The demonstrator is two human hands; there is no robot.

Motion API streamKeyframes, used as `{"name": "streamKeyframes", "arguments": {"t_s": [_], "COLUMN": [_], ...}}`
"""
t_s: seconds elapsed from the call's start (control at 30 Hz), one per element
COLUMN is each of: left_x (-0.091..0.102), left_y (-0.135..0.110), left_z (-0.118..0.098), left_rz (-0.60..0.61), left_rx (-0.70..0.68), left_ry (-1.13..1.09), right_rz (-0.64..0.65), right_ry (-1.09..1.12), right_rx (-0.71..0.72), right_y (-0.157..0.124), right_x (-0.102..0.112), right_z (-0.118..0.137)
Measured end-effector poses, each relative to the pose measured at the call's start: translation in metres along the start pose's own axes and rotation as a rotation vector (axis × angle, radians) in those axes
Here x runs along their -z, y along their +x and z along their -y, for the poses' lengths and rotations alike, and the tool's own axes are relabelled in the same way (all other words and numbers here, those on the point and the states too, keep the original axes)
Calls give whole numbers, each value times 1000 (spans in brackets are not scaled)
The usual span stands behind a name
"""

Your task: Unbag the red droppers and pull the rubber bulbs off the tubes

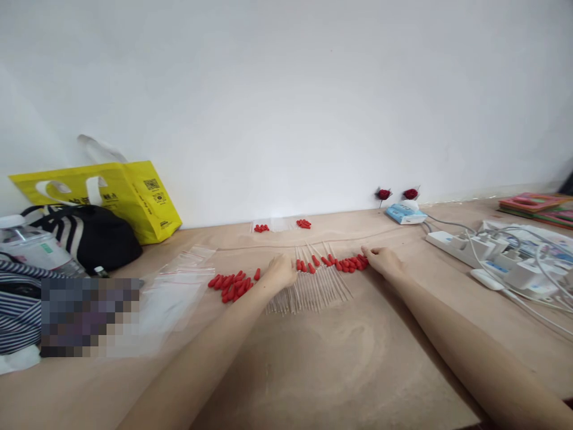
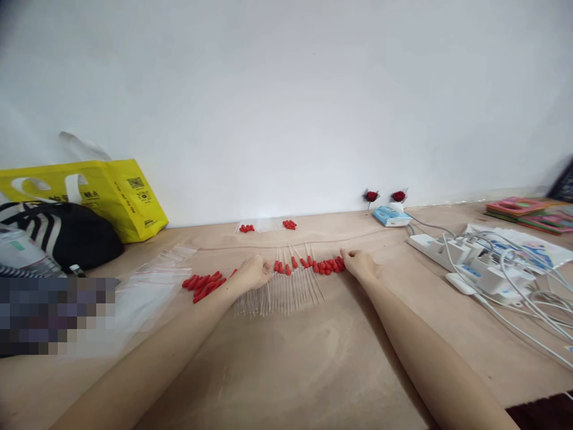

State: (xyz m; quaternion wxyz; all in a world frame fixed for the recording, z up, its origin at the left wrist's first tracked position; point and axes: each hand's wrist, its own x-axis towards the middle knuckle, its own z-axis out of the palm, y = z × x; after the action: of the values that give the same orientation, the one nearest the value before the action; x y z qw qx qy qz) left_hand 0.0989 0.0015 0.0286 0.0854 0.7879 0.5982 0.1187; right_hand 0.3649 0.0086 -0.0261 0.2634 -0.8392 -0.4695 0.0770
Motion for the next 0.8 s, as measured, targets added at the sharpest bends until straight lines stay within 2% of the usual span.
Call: {"name": "streamKeyframes", "arguments": {"t_s": [0.1,0.17,0.27,0.33,0.4,0.43,0.57,0.8], "left_x": [3,4,0,-2,-4,-5,-7,-8], "left_y": [-21,-41,-69,-81,-87,-88,-85,-83], "left_z": [9,21,47,62,71,73,72,72], "left_rz": [-100,-202,-547,-643,-672,-676,-651,-570], "left_rx": [-97,-196,-486,-590,-607,-594,-567,-580], "left_ry": [-25,-40,-25,3,-14,-36,-81,-70], "right_rz": [-50,-102,-127,-77,17,85,155,252], "right_ry": [10,37,57,6,-107,-177,-267,-383], "right_rx": [29,107,339,463,483,446,367,356], "right_y": [-7,-17,-37,-50,-57,-58,-50,-49], "right_x": [3,5,4,1,-4,-6,-16,-23], "right_z": [5,13,34,54,76,87,118,135]}}
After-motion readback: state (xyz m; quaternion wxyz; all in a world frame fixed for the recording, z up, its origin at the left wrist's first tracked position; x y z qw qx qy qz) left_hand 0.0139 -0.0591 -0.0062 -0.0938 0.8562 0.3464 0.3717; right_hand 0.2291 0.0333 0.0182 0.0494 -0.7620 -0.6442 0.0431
